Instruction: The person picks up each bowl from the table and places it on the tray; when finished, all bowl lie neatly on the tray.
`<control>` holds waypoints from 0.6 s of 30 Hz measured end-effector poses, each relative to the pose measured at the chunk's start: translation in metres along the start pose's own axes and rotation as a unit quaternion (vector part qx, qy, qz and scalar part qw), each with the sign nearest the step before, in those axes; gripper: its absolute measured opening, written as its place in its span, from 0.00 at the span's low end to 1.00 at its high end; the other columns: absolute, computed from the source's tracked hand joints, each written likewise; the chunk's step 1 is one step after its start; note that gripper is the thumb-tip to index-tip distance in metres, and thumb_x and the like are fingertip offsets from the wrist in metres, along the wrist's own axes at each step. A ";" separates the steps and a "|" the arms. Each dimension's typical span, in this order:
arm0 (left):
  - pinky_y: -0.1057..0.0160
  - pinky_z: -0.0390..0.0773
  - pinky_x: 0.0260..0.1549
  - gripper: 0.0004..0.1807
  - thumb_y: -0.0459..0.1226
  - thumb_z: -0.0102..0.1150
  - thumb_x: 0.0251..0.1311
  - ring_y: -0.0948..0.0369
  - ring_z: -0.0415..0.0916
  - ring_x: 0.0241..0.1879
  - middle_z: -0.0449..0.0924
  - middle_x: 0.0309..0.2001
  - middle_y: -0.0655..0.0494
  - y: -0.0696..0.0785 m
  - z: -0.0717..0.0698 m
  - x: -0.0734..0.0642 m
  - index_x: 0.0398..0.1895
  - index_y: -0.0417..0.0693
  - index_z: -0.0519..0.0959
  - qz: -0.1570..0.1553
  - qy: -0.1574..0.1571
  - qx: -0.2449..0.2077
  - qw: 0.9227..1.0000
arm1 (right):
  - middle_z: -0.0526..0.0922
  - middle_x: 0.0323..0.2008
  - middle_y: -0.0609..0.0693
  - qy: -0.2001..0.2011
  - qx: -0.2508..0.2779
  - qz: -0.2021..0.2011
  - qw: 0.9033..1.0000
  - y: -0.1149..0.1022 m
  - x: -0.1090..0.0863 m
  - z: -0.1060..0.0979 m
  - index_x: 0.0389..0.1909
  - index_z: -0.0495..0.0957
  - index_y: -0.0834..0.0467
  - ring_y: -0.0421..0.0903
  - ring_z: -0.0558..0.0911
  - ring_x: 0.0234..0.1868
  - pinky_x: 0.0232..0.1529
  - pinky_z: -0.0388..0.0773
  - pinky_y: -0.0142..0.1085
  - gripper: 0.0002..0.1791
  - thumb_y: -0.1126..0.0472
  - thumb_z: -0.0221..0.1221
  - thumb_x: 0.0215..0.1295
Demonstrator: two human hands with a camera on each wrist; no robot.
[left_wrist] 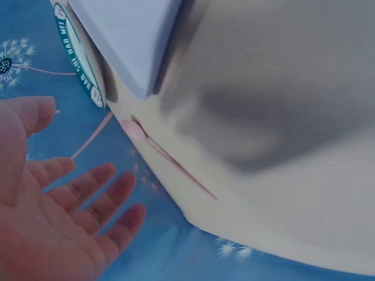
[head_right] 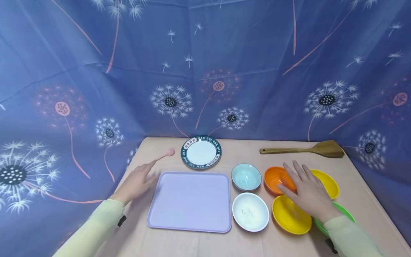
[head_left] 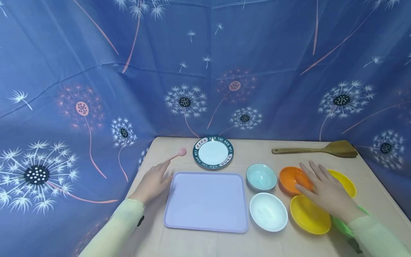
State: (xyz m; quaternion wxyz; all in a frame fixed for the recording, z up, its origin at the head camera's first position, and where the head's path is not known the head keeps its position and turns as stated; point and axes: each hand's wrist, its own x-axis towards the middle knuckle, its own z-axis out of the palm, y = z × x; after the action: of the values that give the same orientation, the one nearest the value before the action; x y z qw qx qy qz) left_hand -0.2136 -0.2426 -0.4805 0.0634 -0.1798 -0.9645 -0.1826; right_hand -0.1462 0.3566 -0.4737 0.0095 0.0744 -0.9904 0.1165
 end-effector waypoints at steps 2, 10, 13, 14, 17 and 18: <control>0.39 0.74 0.63 0.36 0.42 0.61 0.73 0.39 0.76 0.62 0.76 0.66 0.37 -0.004 0.002 -0.007 0.78 0.37 0.64 -0.013 -0.008 -0.010 1.000 | 0.39 0.81 0.71 0.004 0.000 0.005 1.000 0.009 -0.010 -0.001 0.86 0.41 0.52 0.81 0.41 0.76 0.64 0.42 0.82 0.53 0.31 0.54 0.74; 0.54 0.81 0.36 0.26 0.39 0.61 0.73 0.64 0.76 0.29 0.82 0.34 0.59 -0.015 0.012 -0.032 0.70 0.37 0.74 -0.074 -0.045 -0.057 0.995 | 0.45 0.76 0.80 0.028 -0.021 0.056 0.998 0.044 -0.049 0.004 0.82 0.43 0.68 0.82 0.49 0.72 0.63 0.46 0.82 0.58 0.31 0.56 0.72; 0.54 0.81 0.38 0.23 0.37 0.62 0.72 0.65 0.76 0.29 0.81 0.32 0.62 -0.019 0.018 -0.039 0.66 0.37 0.77 -0.079 -0.042 -0.071 0.993 | 0.46 0.72 0.84 0.013 -0.018 0.105 0.994 0.055 -0.062 0.009 0.79 0.43 0.74 0.85 0.51 0.68 0.60 0.49 0.82 0.61 0.29 0.55 0.72; 0.54 0.81 0.39 0.22 0.36 0.62 0.71 0.65 0.76 0.30 0.81 0.31 0.62 -0.020 0.021 -0.042 0.65 0.37 0.77 -0.081 -0.041 -0.075 0.993 | 0.46 0.71 0.85 0.006 -0.017 0.120 0.993 0.059 -0.066 0.011 0.78 0.43 0.76 0.86 0.52 0.67 0.59 0.49 0.83 0.62 0.28 0.55 0.71; 0.54 0.80 0.40 0.20 0.36 0.62 0.71 0.66 0.74 0.29 0.79 0.29 0.64 -0.022 0.027 -0.048 0.63 0.39 0.79 -0.091 -0.042 -0.086 0.991 | 0.48 0.67 0.86 -0.022 -0.003 0.161 0.987 0.067 -0.079 0.016 0.76 0.42 0.79 0.86 0.53 0.63 0.57 0.53 0.83 0.65 0.25 0.53 0.70; 0.55 0.80 0.40 0.19 0.36 0.62 0.71 0.66 0.73 0.28 0.78 0.28 0.65 -0.022 0.030 -0.050 0.62 0.39 0.80 -0.095 -0.043 -0.087 0.991 | 0.50 0.65 0.86 -0.033 0.001 0.170 0.985 0.069 -0.083 0.018 0.75 0.42 0.81 0.86 0.55 0.61 0.55 0.55 0.83 0.67 0.24 0.52 0.69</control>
State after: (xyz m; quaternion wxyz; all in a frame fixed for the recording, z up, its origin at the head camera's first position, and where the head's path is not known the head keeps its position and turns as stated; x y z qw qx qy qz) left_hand -0.1772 -0.2667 -0.5246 -0.0117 -0.1002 -0.9594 -0.2634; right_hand -0.0747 0.4305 -0.5096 -0.0437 -0.0915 -0.9882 0.1152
